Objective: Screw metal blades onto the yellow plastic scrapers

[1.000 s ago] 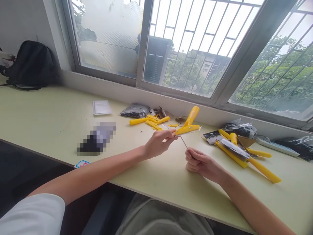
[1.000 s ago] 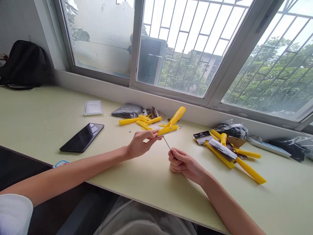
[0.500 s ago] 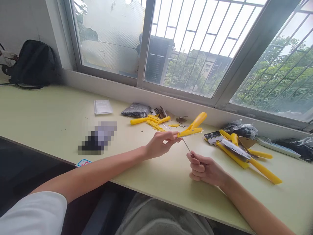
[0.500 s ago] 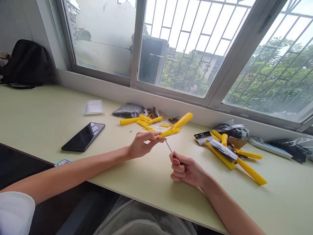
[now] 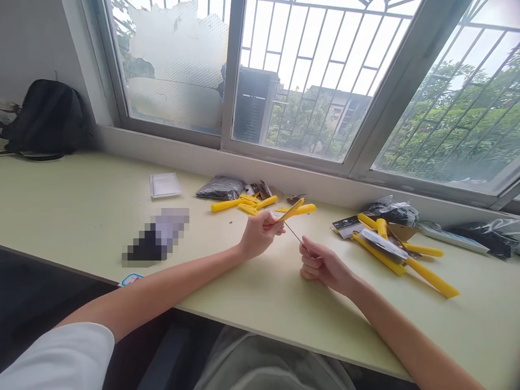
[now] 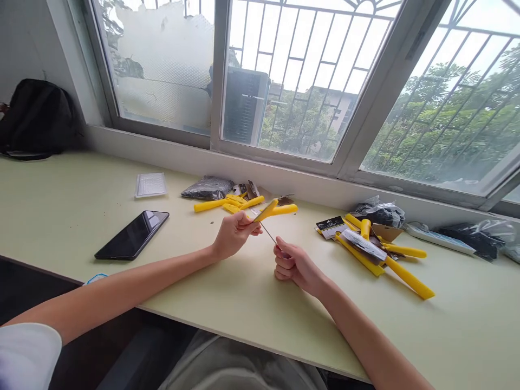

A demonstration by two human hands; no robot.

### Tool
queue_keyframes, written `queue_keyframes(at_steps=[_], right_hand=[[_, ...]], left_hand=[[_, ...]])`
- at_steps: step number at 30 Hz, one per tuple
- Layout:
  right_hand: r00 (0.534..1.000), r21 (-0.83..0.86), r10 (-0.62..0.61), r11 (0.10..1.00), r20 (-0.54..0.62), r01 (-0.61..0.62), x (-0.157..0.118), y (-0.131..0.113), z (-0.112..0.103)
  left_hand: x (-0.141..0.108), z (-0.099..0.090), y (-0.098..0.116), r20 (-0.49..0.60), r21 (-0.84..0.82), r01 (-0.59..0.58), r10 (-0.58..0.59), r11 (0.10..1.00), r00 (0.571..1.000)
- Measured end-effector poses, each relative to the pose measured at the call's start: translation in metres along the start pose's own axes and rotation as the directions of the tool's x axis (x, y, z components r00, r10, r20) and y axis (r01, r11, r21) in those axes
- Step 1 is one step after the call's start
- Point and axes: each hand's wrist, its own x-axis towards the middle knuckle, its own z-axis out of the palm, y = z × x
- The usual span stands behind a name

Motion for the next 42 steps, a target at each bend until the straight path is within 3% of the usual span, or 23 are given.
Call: queue_keyframes(at_steps=[2,4,6,8,11,13,15,17,20,24,26,29,31,33,34,36,37,39,40,42], right_hand=[[0.988,-0.129,-0.123,0.986,-0.095,0.11,0.005,0.001,-0.006],[0.929,-0.317,-0.322,0.914,-0.181,0.255,0.006,0.0,-0.017],[0.794,-0.564,-0.572,0.733,-0.207,0.381,0.002,-0.003,-0.03],[0.61,-0.77,-0.775,0.487,-0.164,0.413,-0.006,-0.009,-0.04],[0.354,-0.9,-0.932,0.221,-0.081,0.376,-0.026,-0.018,-0.044],[0.272,-0.941,-0.96,0.032,0.065,0.337,-0.042,-0.02,-0.042],[0.295,-0.927,-0.89,-0.278,0.347,0.251,-0.058,-0.019,-0.042],[0.375,-0.827,-0.741,-0.537,0.558,0.168,-0.071,-0.015,-0.045],[0.455,-0.704,-0.587,-0.697,0.67,0.138,-0.081,-0.005,-0.053],[0.44,-0.678,-0.575,-0.726,0.69,0.116,-0.073,0.01,-0.055],[0.477,-0.724,-0.593,-0.675,0.649,0.146,-0.063,0.014,-0.052],[0.573,-0.83,-0.62,-0.511,0.535,0.222,-0.05,0.009,-0.055],[0.613,-0.883,-0.642,-0.398,0.462,0.249,-0.047,-0.004,-0.064],[0.631,-0.917,-0.67,-0.34,0.392,0.209,-0.048,-0.023,-0.075],[0.629,-0.93,-0.693,-0.336,0.353,0.152,-0.05,-0.034,-0.08],[0.566,-0.953,-0.788,-0.303,0.243,-0.014,-0.054,-0.053,-0.089],[0.509,-0.961,-0.842,-0.259,0.176,-0.097,-0.055,-0.06,-0.092],[0.396,-0.971,-0.918,-0.123,0.033,-0.203,-0.052,-0.069,-0.098],[0.36,-0.975,-0.932,-0.047,-0.035,-0.217,-0.049,-0.07,-0.1],[0.355,-0.982,-0.923,0.092,-0.147,-0.168,-0.039,-0.066,-0.106]], left_hand=[[0.003,0.0,0.0,-0.058,-0.031,0.088,-0.09,0.996,0.994],[0.006,-0.005,0.001,-0.094,-0.042,0.14,-0.144,0.989,0.985],[0.007,-0.012,0.004,-0.086,-0.006,0.14,-0.14,0.99,0.986],[0.005,-0.017,0.006,-0.007,0.105,0.079,-0.078,0.991,0.997],[-0.007,-0.015,0.009,0.206,0.27,-0.102,0.046,0.958,0.977],[-0.017,-0.008,0.011,0.34,0.327,-0.264,0.147,0.907,0.929],[-0.025,0.0,0.012,0.475,0.383,-0.432,0.227,0.816,0.85],[-0.029,0.005,0.013,0.531,0.443,-0.516,0.249,0.733,0.81],[-0.028,0.007,0.015,0.535,0.48,-0.525,0.239,0.703,0.81],[-0.022,0.01,0.013,0.624,0.417,-0.608,0.274,0.675,0.732],[-0.02,0.017,0.01,0.643,0.4,-0.613,0.268,0.682,0.718],[-0.014,0.035,0.002,0.642,0.371,-0.569,0.24,0.734,0.728],[0.0,0.044,-0.004,0.632,0.329,-0.536,0.241,0.777,0.737],[0.027,0.047,-0.01,0.589,0.341,-0.485,0.22,0.805,0.778],[0.046,0.045,-0.013,0.542,0.405,-0.452,0.189,0.795,0.819],[0.09,0.032,-0.02,0.341,0.673,-0.298,0.074,0.677,0.937],[0.113,0.023,-0.024,0.177,0.817,-0.138,-0.015,0.56,0.984],[0.154,-0.001,-0.034,-0.001,0.888,0.033,-0.068,0.459,0.998],[0.17,-0.013,-0.038,-0.074,0.904,0.111,-0.105,0.413,0.992],[0.192,-0.036,-0.049,-0.207,0.911,0.259,-0.185,0.321,0.961]])
